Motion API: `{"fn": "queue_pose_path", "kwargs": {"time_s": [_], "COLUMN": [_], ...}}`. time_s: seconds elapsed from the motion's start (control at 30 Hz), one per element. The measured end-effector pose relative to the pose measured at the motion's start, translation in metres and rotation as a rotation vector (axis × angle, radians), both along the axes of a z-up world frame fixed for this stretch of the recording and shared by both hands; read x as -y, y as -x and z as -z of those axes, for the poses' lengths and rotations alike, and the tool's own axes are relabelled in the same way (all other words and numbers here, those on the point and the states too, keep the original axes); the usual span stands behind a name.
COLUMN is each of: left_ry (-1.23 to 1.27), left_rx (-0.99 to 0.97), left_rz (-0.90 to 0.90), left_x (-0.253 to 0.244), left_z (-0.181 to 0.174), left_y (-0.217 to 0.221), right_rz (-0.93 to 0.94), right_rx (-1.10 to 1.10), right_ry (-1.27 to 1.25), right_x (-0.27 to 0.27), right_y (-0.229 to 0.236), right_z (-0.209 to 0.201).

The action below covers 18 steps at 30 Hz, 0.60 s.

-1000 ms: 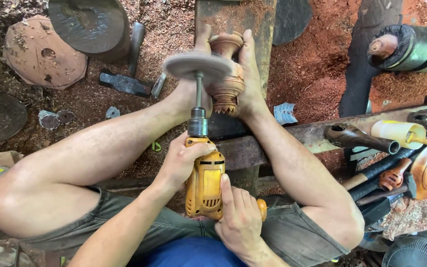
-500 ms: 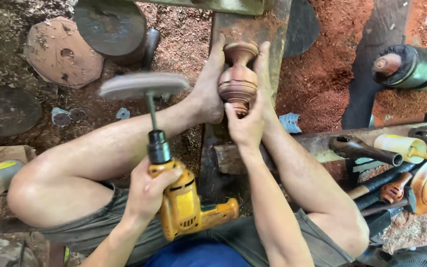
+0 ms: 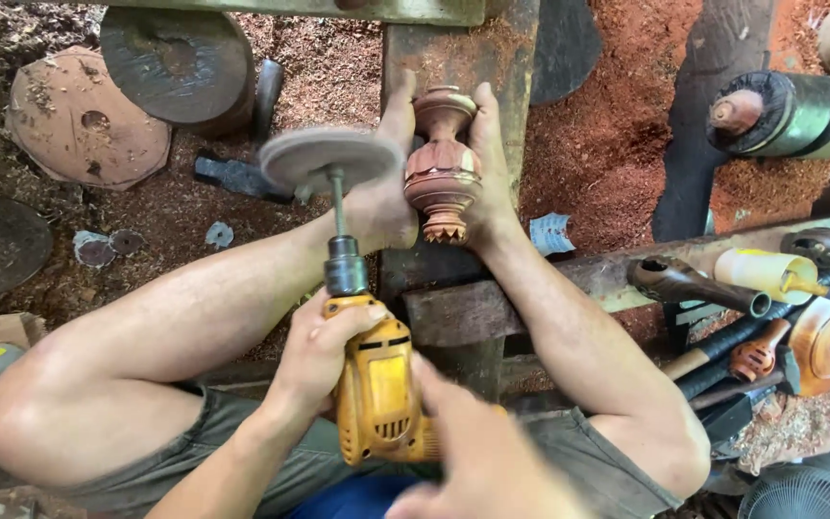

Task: Polishing and buffing wooden decorative components using a power drill with a buffing attachment while stabilizing the objects with feet.

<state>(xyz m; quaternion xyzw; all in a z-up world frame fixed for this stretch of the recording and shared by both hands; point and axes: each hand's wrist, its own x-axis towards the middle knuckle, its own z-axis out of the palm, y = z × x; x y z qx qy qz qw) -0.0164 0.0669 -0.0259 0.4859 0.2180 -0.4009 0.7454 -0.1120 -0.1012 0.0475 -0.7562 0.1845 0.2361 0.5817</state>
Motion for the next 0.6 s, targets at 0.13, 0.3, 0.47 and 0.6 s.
{"fn": "queue_pose_path", "kwargs": {"time_s": [0.13, 0.3, 0.47, 0.6], "left_ry": [0.005, 0.012, 0.002, 0.023], "left_rx": [-0.044, -0.129, 0.021, 0.053], "left_rz": [0.052, 0.068, 0.175, 0.217], "left_x": [0.020, 0.032, 0.063, 0.103], "left_z": [-0.003, -0.002, -0.010, 0.000], "left_y": [-0.013, -0.013, -0.017, -0.010], "right_rz": [-0.333, -0.371, -0.221, -0.101], "right_rx": [0.355, 0.398, 0.395, 0.374], "right_ry": [0.755, 0.829, 0.844, 0.920], "right_x": [-0.018, -0.012, -0.004, 0.002], "right_y": [0.041, 0.042, 0.055, 0.070], "right_z": [0.011, 0.006, 0.007, 0.018]}}
